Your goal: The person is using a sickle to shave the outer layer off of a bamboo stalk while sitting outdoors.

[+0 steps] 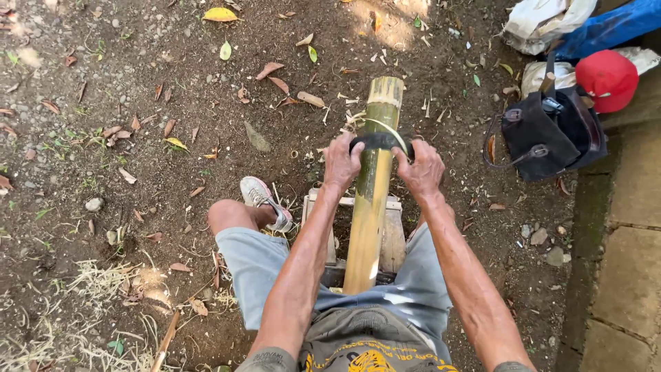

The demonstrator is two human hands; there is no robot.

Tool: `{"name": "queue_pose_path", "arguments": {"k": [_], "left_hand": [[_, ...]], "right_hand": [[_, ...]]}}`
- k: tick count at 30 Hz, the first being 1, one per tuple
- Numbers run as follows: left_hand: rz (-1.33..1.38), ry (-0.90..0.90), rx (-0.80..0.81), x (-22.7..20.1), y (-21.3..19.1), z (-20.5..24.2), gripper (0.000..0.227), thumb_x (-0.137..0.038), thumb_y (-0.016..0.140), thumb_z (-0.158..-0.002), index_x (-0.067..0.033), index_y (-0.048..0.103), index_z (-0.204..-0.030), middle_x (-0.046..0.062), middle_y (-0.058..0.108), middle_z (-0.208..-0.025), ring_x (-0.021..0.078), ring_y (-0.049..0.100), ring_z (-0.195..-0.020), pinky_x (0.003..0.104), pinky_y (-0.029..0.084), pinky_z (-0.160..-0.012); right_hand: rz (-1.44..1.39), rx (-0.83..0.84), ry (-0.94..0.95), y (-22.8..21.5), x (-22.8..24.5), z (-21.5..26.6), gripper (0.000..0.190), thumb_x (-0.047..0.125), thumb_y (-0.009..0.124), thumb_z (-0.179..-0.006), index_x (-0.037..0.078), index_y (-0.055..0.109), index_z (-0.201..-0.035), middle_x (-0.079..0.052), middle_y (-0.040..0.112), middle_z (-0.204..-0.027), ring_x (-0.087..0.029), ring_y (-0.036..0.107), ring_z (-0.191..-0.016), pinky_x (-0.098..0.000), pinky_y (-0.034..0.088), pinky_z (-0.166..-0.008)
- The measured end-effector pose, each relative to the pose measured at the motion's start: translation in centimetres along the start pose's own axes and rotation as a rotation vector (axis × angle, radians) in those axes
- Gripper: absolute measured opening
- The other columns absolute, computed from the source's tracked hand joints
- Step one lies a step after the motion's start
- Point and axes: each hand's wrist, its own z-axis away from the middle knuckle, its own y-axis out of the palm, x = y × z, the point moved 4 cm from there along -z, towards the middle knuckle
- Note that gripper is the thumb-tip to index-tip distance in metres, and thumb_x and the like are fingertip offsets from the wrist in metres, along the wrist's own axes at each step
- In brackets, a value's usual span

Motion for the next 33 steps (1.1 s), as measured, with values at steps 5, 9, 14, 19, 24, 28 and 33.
{"name": "queue_pose_path", "arguments": {"k": [5,9,14,19,24,28,33], "left_hand": [[-0.004,0.038,0.003,0.2,-1.4,7.4,0.017,-0.025,0.058,-0.100,-0.0086,0.057,-0.097,0.009,0.057,-0.089,0.0246,0.050,-0.083,0.042,0.036,-0.079],[0.004,0.014,-0.017,0.1,-3.2,14.0,0.019,-0.022,0.060,-0.096,-0.0033,0.057,-0.094,0.016,0.060,-0.087,0.0340,0.056,-0.085,0.048,0.039,-0.078],[0.091,-0.119,0.030,1.0,-4.2,18.1,0.021,-0.021,0.064,-0.092,-0.0002,0.060,-0.091,0.023,0.064,-0.080,0.0416,0.063,-0.078,0.050,0.046,-0.071],[0.158,-0.181,0.048,1.2,-2.8,12.3,0.023,-0.021,0.064,-0.094,0.0013,0.060,-0.090,0.023,0.063,-0.074,0.0387,0.063,-0.069,0.049,0.049,-0.065],[0.232,-0.065,-0.018,1.8,-0.2,2.4,0.019,-0.022,0.059,-0.098,-0.0054,0.058,-0.088,0.006,0.059,-0.077,0.0204,0.057,-0.069,0.041,0.049,-0.063],[0.180,-0.001,-0.089,1.3,0.5,-2.8,0.020,-0.023,0.062,-0.097,-0.0059,0.058,-0.089,0.006,0.060,-0.078,0.0200,0.058,-0.071,0.042,0.049,-0.067],[0.180,-0.092,-0.058,0.8,0.5,-4.1,0.021,-0.028,0.061,-0.098,-0.0091,0.058,-0.088,0.006,0.061,-0.081,0.0202,0.055,-0.076,0.042,0.049,-0.070]], "right_hand": [[0.045,0.151,0.101,0.2,0.2,6.9,0.036,0.038,0.074,-0.099,0.011,0.059,-0.082,-0.002,0.053,-0.068,-0.017,0.048,-0.056,-0.0371,0.041,-0.054],[0.003,0.205,0.116,-2.0,3.5,12.4,0.034,0.039,0.072,-0.093,0.008,0.061,-0.083,-0.006,0.056,-0.070,-0.021,0.053,-0.058,-0.0404,0.043,-0.050],[-0.023,0.395,0.222,-4.8,6.0,13.3,0.037,0.042,0.074,-0.088,0.007,0.065,-0.083,-0.011,0.065,-0.074,-0.029,0.064,-0.062,-0.0460,0.048,-0.055],[0.004,0.382,0.179,-2.8,3.6,8.3,0.040,0.044,0.075,-0.087,0.005,0.065,-0.084,-0.013,0.067,-0.076,-0.031,0.067,-0.064,-0.0461,0.051,-0.056],[0.077,0.202,0.049,-1.8,1.9,-0.8,0.038,0.041,0.078,-0.090,0.006,0.063,-0.085,-0.011,0.065,-0.076,-0.028,0.065,-0.065,-0.0439,0.051,-0.060],[0.083,0.140,-0.013,-0.6,0.8,-5.0,0.038,0.040,0.079,-0.090,0.006,0.063,-0.086,-0.011,0.065,-0.076,-0.029,0.065,-0.068,-0.0451,0.051,-0.062],[0.087,0.105,0.025,0.4,0.1,-5.7,0.039,0.041,0.078,-0.094,0.006,0.062,-0.085,-0.011,0.065,-0.076,-0.030,0.065,-0.068,-0.0453,0.051,-0.063]]}}
